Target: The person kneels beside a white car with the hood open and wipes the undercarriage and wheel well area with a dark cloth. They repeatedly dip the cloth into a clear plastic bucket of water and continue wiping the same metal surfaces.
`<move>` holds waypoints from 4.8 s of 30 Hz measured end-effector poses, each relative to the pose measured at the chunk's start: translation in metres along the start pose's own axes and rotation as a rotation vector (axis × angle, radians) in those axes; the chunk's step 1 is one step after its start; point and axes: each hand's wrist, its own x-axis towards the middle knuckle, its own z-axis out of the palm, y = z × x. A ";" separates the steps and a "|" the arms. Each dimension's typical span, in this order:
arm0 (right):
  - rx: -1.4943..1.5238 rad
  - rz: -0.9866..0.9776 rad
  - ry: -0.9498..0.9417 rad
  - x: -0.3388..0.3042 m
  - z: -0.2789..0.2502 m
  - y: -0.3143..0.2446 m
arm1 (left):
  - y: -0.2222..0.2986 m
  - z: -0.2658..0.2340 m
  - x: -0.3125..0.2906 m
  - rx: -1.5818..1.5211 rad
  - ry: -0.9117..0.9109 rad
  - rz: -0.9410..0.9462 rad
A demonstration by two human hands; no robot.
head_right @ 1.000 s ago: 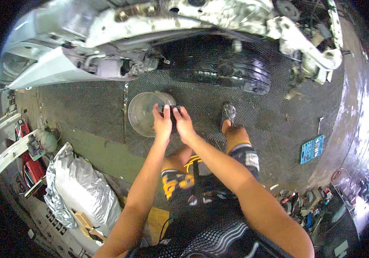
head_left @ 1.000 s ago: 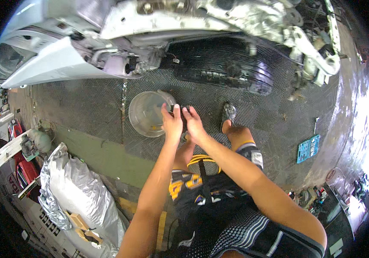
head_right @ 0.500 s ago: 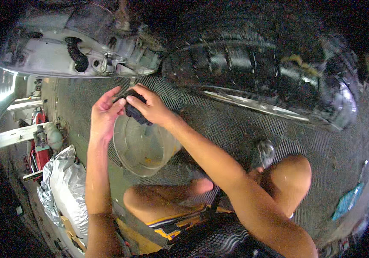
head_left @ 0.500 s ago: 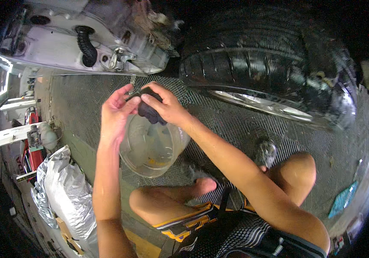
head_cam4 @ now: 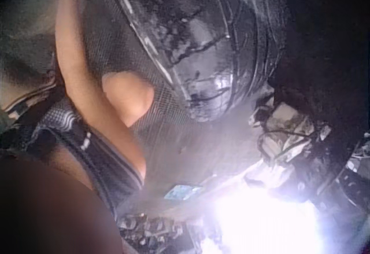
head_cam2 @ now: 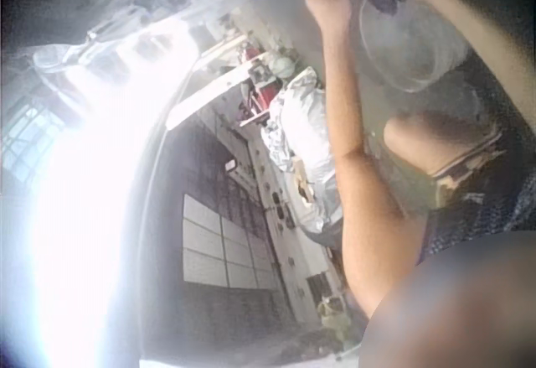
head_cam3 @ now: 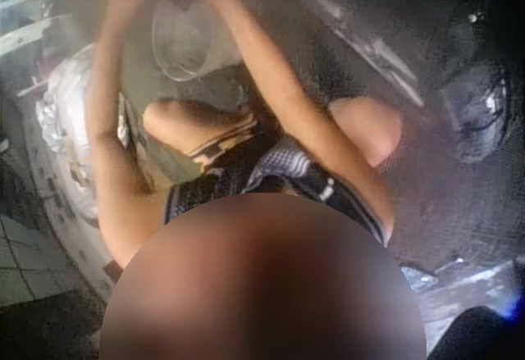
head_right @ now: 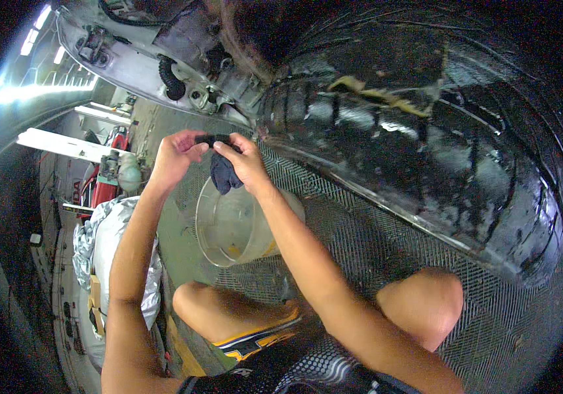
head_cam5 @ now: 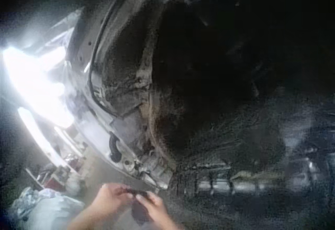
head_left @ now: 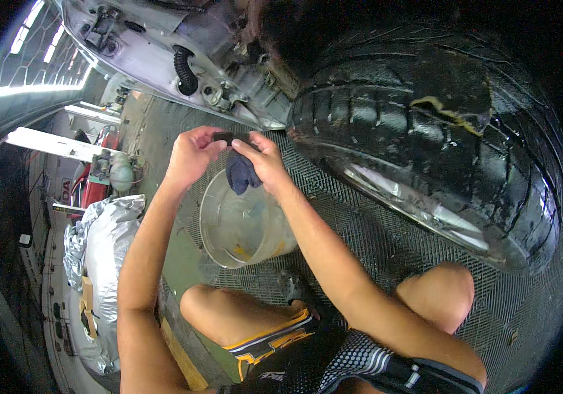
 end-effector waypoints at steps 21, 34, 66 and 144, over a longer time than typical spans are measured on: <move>0.119 0.023 0.152 0.002 0.001 0.011 | 0.068 -0.059 0.097 1.559 -0.177 0.975; 0.003 -0.118 0.166 0.033 -0.052 0.052 | 0.051 -0.022 0.139 1.585 -0.309 0.659; 0.326 0.193 -0.022 0.004 0.006 -0.025 | 0.023 -0.015 0.028 0.740 -0.177 0.698; 0.972 0.276 0.461 0.010 -0.038 0.032 | 0.060 -0.020 0.137 1.800 -0.435 0.566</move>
